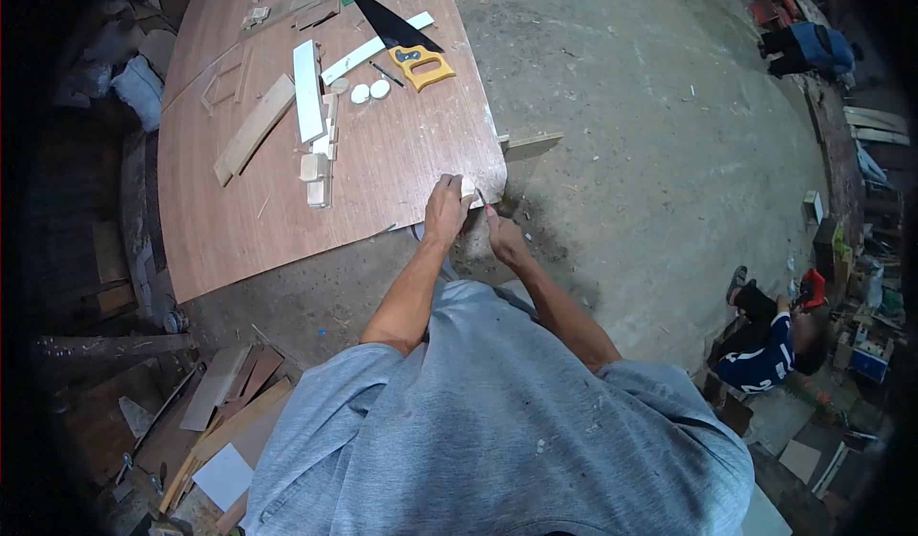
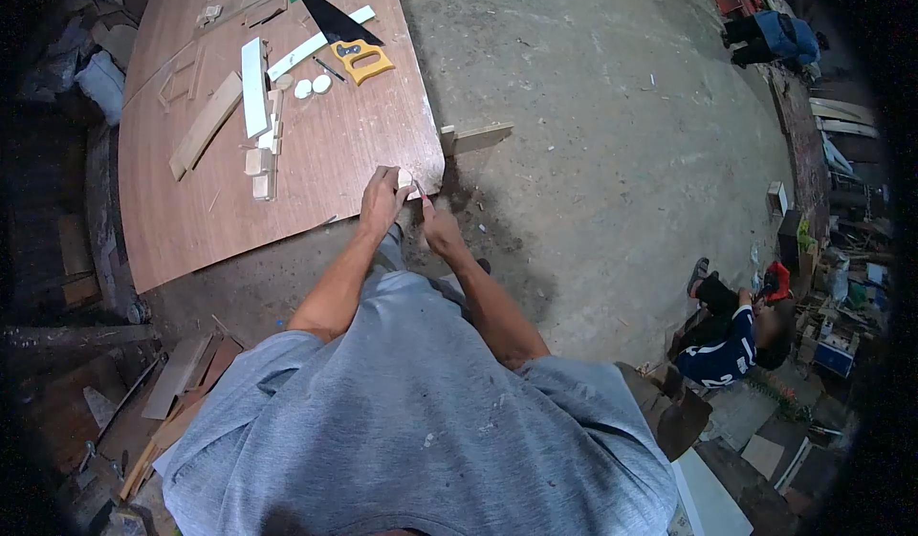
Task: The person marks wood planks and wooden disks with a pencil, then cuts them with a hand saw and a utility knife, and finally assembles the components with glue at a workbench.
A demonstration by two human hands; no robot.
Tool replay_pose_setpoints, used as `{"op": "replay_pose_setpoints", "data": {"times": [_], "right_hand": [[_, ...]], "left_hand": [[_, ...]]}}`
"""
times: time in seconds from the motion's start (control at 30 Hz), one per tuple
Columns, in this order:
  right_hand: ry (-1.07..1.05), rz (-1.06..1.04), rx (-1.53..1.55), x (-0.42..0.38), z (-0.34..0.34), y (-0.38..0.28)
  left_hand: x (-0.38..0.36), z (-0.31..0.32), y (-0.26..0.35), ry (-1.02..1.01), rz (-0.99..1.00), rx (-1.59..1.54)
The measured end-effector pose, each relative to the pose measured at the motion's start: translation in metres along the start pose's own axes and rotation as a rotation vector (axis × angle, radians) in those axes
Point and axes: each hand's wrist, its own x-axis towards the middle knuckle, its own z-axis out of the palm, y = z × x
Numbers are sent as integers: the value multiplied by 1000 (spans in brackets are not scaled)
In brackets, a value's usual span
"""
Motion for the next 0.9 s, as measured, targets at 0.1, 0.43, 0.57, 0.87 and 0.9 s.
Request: {"op": "replay_pose_setpoints", "data": {"times": [0.1, 0.43, 0.57, 0.87, 0.9], "right_hand": [[32, 13, 143, 0, -10, -1], [30, -36, 97, 11, 0, -2], [30, -105, 94, 13, 1, -1], [87, -63, -78, 20, 9, 0], [89, -58, -77, 19, 9, 0]], "left_hand": [[2, -4, 4, -63, -33, 13], [-3, -6, -2, -102, 125, 78], [1, 1, -11, -71, 174, 75], [3, -1, -10, -85, 145, -36], [4, 0, -9, -89, 147, -38]]}}
